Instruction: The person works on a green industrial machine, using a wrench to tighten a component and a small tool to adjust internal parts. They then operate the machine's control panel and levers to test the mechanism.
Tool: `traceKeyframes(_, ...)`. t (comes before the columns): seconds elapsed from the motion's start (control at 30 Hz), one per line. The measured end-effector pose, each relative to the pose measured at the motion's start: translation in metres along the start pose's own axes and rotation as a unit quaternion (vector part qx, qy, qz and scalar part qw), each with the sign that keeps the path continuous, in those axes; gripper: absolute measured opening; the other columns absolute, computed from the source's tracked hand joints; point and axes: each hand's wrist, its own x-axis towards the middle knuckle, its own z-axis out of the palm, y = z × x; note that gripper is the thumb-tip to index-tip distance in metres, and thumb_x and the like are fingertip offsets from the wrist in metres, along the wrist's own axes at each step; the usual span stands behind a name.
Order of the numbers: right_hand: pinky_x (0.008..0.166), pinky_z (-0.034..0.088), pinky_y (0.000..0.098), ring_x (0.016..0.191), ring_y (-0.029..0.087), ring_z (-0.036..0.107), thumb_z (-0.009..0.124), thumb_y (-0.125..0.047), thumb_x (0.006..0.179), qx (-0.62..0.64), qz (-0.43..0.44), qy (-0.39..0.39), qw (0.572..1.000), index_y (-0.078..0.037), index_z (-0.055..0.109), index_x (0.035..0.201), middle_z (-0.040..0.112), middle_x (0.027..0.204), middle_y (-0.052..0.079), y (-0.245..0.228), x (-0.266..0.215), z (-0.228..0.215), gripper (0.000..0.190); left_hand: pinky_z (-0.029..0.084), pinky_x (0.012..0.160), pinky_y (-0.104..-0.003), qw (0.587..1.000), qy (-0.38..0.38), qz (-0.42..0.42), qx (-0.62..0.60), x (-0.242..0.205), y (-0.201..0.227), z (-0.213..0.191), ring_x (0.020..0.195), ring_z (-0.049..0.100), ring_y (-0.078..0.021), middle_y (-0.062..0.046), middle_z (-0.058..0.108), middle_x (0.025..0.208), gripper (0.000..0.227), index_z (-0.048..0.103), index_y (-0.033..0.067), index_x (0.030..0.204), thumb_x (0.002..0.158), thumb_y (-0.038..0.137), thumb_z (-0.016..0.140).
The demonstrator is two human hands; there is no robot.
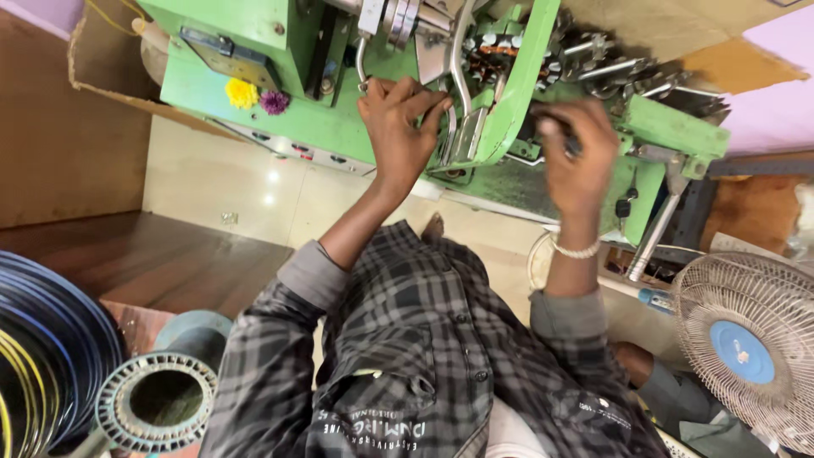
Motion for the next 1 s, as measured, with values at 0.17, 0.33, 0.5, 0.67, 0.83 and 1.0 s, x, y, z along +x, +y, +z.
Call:
traceKeyframes(0.17, 0.1, 0.055, 0.0414, 0.115, 0.035, 0.067, 0.081, -0.009, 0.095, 0.014, -0.097, -0.118, 0.988, 0.001, 0.069, 0.126, 0.068, 0.129, 0.014, -0.032, 0.053, 0.03, 0.034, 0.034, 0.085, -0.042, 0.998, 0.008, 0.068, 0.011, -0.003, -0.002, -0.003, 0.094, 0.049, -0.0253, 0.005, 0.063, 0.088, 0.015, 0.08, 0.0154, 0.1, 0.086, 0.018, 0.085)
traceKeyframes(0.33, 0.1, 0.05, 0.0426, 0.113, 0.034, 0.063, 0.084, -0.016, 0.093, -0.009, -0.141, -0.134, 0.981, 0.001, 0.069, 0.131, 0.068, 0.132, 0.015, -0.028, 0.056, 0.049, 0.044, 0.042, 0.087, -0.042, 0.993, -0.032, 0.111, -0.038, 0.003, -0.013, -0.007, 0.097, 0.05, -0.0274, 0.0, 0.065, 0.101, 0.019, 0.076, 0.0111, 0.108, 0.09, 0.011, 0.081)
traceKeyframes(0.5, 0.091, 0.051, 0.0398, 0.102, 0.028, 0.063, 0.089, -0.02, 0.087, 0.049, -0.066, -0.119, 0.989, -0.003, 0.075, 0.113, 0.074, 0.118, 0.011, -0.016, 0.053, 0.066, 0.034, 0.041, 0.082, -0.043, 0.981, -0.064, 0.18, -0.036, 0.017, -0.023, -0.009, 0.096, 0.051, -0.0288, -0.003, 0.06, 0.098, 0.019, 0.073, 0.0078, 0.109, 0.091, 0.007, 0.079)
traceKeyframes(0.67, 0.092, 0.052, 0.0376, 0.104, 0.024, 0.064, 0.081, -0.009, 0.094, 0.157, -0.002, -0.092, 0.983, -0.001, 0.07, 0.104, 0.072, 0.116, 0.009, -0.014, 0.048, 0.077, 0.018, 0.042, 0.079, -0.042, 0.979, -0.051, 0.191, -0.041, 0.019, -0.024, -0.005, 0.09, 0.049, -0.0288, -0.005, 0.058, 0.093, 0.017, 0.07, 0.0061, 0.104, 0.091, 0.008, 0.081)
traceKeyframes(0.83, 0.092, 0.05, 0.0399, 0.103, 0.026, 0.062, 0.082, -0.004, 0.089, 0.032, -0.046, -0.097, 0.994, 0.0, 0.071, 0.104, 0.072, 0.113, 0.01, -0.017, 0.048, 0.07, 0.019, 0.042, 0.077, -0.039, 0.987, -0.018, 0.153, -0.049, 0.013, -0.021, -0.01, 0.087, 0.049, -0.0272, -0.005, 0.056, 0.089, 0.016, 0.072, 0.0059, 0.105, 0.092, 0.005, 0.081)
traceKeyframes(1.0, 0.093, 0.051, 0.0378, 0.106, 0.025, 0.063, 0.086, -0.015, 0.09, 0.045, -0.048, -0.114, 0.991, -0.001, 0.073, 0.11, 0.072, 0.117, 0.011, -0.018, 0.054, 0.067, 0.028, 0.042, 0.078, -0.04, 0.986, -0.021, 0.152, -0.062, 0.014, -0.021, -0.016, 0.088, 0.049, -0.0273, -0.005, 0.057, 0.09, 0.016, 0.071, 0.0063, 0.105, 0.092, 0.004, 0.08)
